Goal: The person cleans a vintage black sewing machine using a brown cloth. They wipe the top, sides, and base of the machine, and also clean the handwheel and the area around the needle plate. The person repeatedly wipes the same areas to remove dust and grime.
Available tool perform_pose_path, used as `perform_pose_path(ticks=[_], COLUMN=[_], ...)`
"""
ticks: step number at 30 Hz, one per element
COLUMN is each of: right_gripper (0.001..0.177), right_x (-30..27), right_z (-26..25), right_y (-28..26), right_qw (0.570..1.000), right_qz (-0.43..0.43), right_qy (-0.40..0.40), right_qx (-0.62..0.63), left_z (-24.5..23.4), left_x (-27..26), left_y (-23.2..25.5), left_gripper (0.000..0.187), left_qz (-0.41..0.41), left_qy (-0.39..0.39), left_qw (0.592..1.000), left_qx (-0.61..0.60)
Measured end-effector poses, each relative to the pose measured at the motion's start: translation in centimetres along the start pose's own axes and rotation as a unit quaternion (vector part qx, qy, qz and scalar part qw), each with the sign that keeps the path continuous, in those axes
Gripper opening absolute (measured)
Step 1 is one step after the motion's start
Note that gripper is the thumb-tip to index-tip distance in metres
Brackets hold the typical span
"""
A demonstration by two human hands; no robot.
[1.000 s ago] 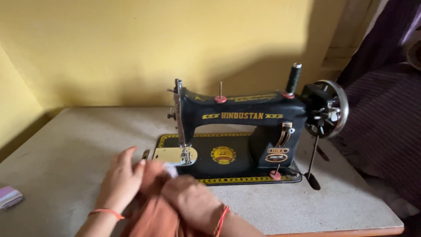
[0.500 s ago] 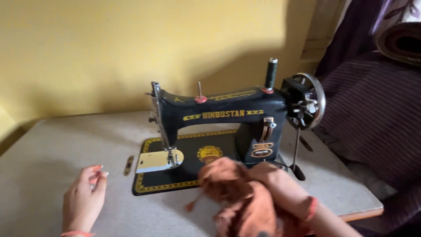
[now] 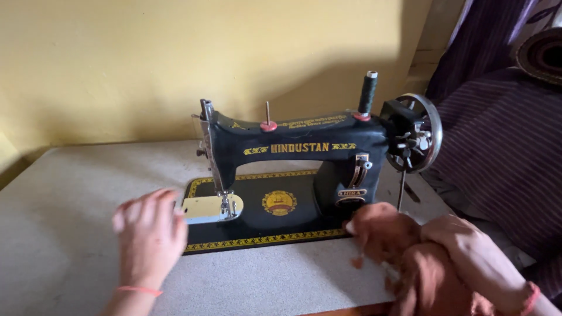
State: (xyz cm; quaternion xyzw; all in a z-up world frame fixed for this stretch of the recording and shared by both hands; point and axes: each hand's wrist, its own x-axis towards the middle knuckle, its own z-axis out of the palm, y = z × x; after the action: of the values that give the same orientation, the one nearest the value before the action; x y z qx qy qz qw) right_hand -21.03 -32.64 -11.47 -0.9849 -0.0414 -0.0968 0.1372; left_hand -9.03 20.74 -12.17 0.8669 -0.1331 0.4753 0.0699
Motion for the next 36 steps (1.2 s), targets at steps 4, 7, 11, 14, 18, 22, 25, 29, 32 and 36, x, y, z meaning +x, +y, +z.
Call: perform_pose_path(ticks=[4, 7, 11, 14, 18, 22, 25, 29, 32, 36], right_gripper=[0.048, 0.045, 0.059, 0.058, 0.056, 0.055, 0.054, 0.054, 0.053, 0.055], right_x=[-0.1, 0.5, 1.1, 1.7, 1.6, 1.5, 1.4, 1.5, 1.2, 1.0], right_z=[0.4, 3.7, 5.5, 5.2, 4.9, 4.6, 4.3, 4.1, 4.2, 4.0], right_y=[-6.3, -11.0, -14.5, -14.7, -14.8, -15.2, -15.2, -15.1, -15.3, -15.4], right_qw=[0.890, 0.937, 0.959, 0.954, 0.961, 0.959, 0.957, 0.954, 0.961, 0.960], right_qz=[-0.373, -0.336, -0.274, -0.291, -0.270, -0.276, -0.282, -0.287, -0.270, -0.271], right_qy=[0.121, 0.068, 0.065, 0.072, 0.039, 0.047, 0.043, 0.031, 0.028, 0.026], right_qx=[0.232, 0.064, 0.023, 0.017, 0.052, 0.043, 0.056, 0.080, 0.053, 0.057], left_z=[-1.1, -0.7, 1.5, 3.2, 4.0, 3.9, 3.9, 4.5, 4.7, 4.5], left_x=[6.5, 11.0, 14.1, 15.1, 15.1, 15.1, 15.0, 15.3, 15.4, 14.9], left_y=[6.4, 11.0, 14.2, 15.1, 14.9, 14.9, 14.9, 14.8, 14.6, 15.0], left_gripper=[0.076, 0.101, 0.067, 0.043, 0.034, 0.033, 0.031, 0.029, 0.027, 0.028], left_qz=[0.144, 0.207, 0.249, 0.233, 0.211, 0.223, 0.230, 0.236, 0.229, 0.219], left_qy=[0.021, 0.025, 0.025, -0.014, -0.030, 0.009, 0.010, 0.020, 0.020, 0.012], left_qw=[0.989, 0.974, 0.954, 0.965, 0.976, 0.973, 0.972, 0.971, 0.973, 0.974], left_qx=[-0.036, 0.091, 0.163, 0.116, 0.044, 0.051, 0.052, 0.026, 0.014, 0.052])
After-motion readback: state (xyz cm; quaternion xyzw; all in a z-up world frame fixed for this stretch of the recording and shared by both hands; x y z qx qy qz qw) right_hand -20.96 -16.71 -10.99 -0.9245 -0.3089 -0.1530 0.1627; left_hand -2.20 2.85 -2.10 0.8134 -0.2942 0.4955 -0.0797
